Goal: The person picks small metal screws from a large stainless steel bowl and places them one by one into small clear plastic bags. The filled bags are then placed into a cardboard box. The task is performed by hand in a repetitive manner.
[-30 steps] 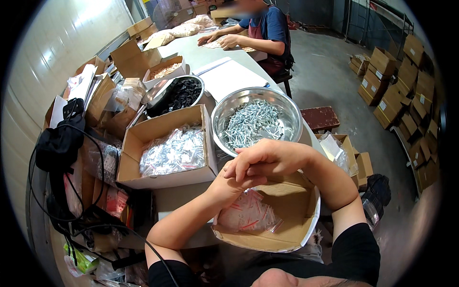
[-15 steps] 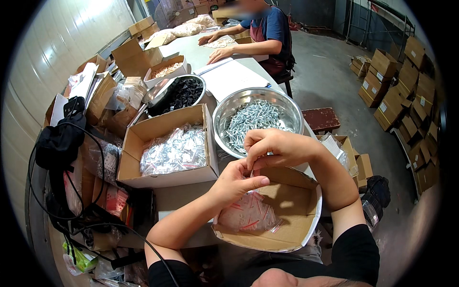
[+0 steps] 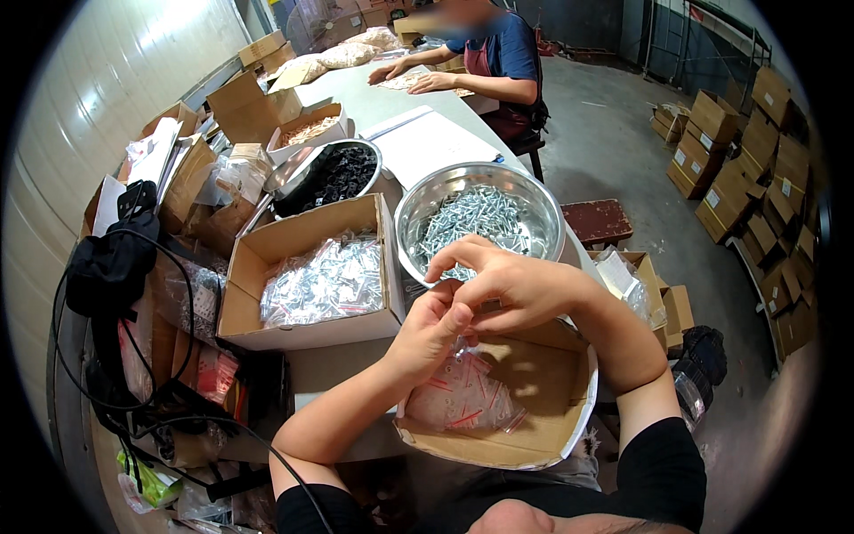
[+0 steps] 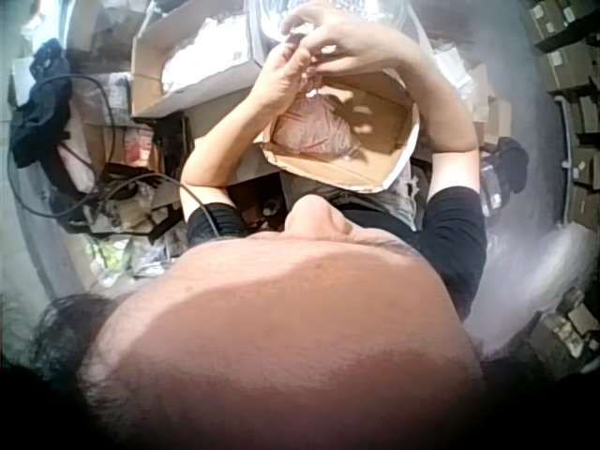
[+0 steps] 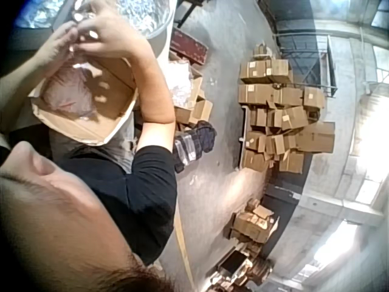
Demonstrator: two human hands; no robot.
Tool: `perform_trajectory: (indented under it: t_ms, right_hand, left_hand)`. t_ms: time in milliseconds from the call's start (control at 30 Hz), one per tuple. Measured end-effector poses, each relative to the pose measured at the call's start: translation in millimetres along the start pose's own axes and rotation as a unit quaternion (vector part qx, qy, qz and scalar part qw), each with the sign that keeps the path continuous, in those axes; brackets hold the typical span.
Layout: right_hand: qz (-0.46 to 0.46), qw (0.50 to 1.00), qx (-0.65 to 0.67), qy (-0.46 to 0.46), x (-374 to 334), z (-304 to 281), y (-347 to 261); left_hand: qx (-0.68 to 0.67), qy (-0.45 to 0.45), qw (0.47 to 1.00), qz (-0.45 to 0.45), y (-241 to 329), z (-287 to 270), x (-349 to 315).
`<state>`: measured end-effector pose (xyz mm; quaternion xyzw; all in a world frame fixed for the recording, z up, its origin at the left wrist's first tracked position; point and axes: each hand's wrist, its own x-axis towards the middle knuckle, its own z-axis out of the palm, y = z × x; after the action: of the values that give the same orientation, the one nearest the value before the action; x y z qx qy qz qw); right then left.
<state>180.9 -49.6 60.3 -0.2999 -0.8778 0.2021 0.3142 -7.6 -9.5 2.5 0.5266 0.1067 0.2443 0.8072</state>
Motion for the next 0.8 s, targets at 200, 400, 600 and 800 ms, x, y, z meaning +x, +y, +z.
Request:
perform_trajectory:
  t_ms: [200, 400, 600, 800]
  right_hand:
    - [0.024, 0.987, 0.099, 0.126, -1, -5, 12]
    - [0.188, 0.965, 0.142, 0.112, 0, -5, 5]
    - [0.121, 0.988, 0.079, 0.057, 0, -2, 13]
    - [0.081, 0.991, 0.101, 0.029, 1, 3, 13]
  left_hand:
    - [0.099, 0.132, 0.969, 0.187, -4, 12, 4]
    - [0.250, 0.209, 0.932, 0.157, 3, 1, -1]
    - [0.285, 0.198, 0.921, 0.177, 3, -1, -3]
    - [0.296, 0.174, 0.917, 0.203, 10, 1, -6]
